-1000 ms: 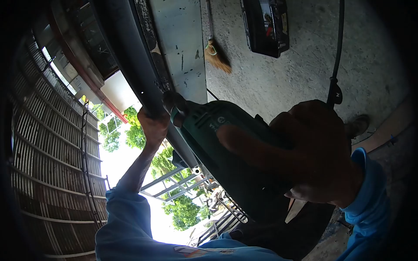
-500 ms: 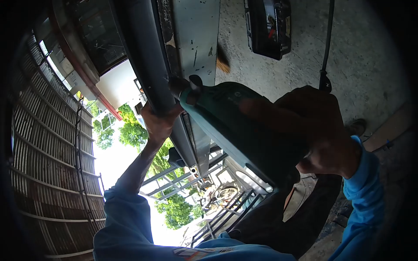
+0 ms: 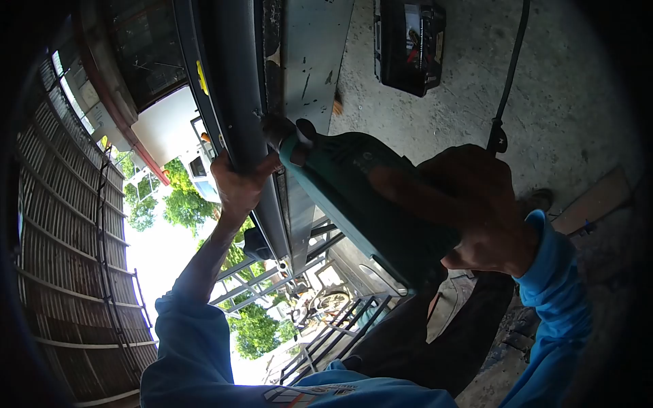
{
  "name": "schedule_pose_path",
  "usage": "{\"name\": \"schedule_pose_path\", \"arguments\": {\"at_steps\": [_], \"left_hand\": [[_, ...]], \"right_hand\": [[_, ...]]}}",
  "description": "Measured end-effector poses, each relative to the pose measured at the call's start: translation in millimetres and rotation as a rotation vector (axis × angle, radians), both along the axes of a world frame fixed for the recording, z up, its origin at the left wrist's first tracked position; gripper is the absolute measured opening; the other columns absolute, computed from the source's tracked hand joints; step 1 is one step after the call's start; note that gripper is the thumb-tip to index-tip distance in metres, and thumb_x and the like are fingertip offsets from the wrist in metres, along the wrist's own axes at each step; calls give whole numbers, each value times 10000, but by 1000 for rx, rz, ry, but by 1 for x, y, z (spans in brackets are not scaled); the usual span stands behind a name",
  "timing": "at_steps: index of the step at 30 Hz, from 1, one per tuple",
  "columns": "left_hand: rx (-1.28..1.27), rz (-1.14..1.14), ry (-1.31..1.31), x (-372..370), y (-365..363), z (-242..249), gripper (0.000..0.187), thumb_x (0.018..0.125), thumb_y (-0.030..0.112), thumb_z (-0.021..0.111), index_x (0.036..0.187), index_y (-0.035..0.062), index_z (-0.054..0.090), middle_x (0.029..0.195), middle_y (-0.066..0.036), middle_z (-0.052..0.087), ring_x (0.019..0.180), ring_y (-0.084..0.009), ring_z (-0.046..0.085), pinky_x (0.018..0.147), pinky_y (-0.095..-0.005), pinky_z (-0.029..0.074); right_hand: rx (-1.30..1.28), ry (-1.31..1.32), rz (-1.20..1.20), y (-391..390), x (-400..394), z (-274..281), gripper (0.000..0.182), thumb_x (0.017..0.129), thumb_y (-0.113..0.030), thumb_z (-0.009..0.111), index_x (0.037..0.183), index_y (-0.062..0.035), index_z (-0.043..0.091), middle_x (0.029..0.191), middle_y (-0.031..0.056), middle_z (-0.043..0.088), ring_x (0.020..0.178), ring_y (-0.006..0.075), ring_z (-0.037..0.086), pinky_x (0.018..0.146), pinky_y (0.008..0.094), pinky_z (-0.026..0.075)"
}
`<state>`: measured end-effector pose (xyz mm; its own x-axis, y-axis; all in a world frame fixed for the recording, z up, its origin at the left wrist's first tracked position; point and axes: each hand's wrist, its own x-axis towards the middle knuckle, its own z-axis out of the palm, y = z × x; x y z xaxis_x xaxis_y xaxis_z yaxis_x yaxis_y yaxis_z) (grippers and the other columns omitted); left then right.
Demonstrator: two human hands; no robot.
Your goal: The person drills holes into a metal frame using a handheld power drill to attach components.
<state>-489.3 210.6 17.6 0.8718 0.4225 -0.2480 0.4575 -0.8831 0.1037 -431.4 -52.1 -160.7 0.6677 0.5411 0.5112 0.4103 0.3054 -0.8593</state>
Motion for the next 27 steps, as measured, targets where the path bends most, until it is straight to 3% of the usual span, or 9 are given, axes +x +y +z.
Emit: {"name": "schedule_pose_path", "arguments": {"at_steps": [1,3,10,12,13,16,19,23,27], "left_hand": [[15,-12,-12,3,-1,-1,383,662,267,857,817,-13,646,692,-113,681,559,-149,649,524,-282,513],[20,-42,-32,4,-2,-1,380,660,266,857,822,-5,645,680,-107,675,548,-149,643,523,-281,508],[61,19,-1,1,-3,-1,399,677,286,843,856,-6,640,650,-91,664,534,-154,642,533,-280,505],[18,-15,-63,0,-1,-5,440,676,321,841,887,-8,639,648,-91,666,542,-157,652,521,-282,506],[3,-16,-67,0,-3,-4,440,676,321,841,887,-8,639,648,-91,666,542,-157,652,521,-282,506],[62,72,12,3,-2,-3,466,673,353,841,881,-16,644,661,-89,672,553,-159,656,540,-288,515],[102,18,43,3,1,-3,458,672,342,844,872,-19,644,655,-90,667,548,-165,649,536,-287,514],[111,29,20,9,-6,2,438,672,316,848,857,-24,643,666,-98,666,538,-168,638,531,-288,509],[54,23,2,5,1,-1,396,672,270,848,829,-25,637,685,-107,669,553,-161,635,527,-295,500]], "right_hand": [[20,32,-68,4,-10,4,601,821,-558,588,1270,-158,570,722,26,588,614,159,581,577,331,439],[8,-18,-157,7,-21,15,661,792,-580,604,1302,-165,539,699,6,551,596,144,558,550,327,418],[-44,18,-124,-13,-14,36,670,759,-435,725,1299,-93,527,817,56,632,627,153,596,533,310,469],[-26,79,-91,-20,-4,34,645,748,-295,759,1280,-25,513,978,115,667,749,218,667,644,345,543],[-41,74,-92,-22,-2,30,645,748,-295,759,1280,-25,513,978,115,667,749,218,667,644,345,543],[117,331,69,-19,0,5,660,692,-158,769,1271,0,494,1143,171,625,955,294,672,859,369,541],[94,388,137,-3,1,-7,661,705,-165,764,1285,-14,484,1168,173,612,950,282,674,856,368,544],[214,355,126,14,-11,-9,638,733,-163,747,1294,-24,478,1163,169,621,946,279,676,859,356,546],[136,249,-115,23,-50,2,663,700,-245,795,1294,-110,535,914,90,669,773,241,678,695,337,553]]}}
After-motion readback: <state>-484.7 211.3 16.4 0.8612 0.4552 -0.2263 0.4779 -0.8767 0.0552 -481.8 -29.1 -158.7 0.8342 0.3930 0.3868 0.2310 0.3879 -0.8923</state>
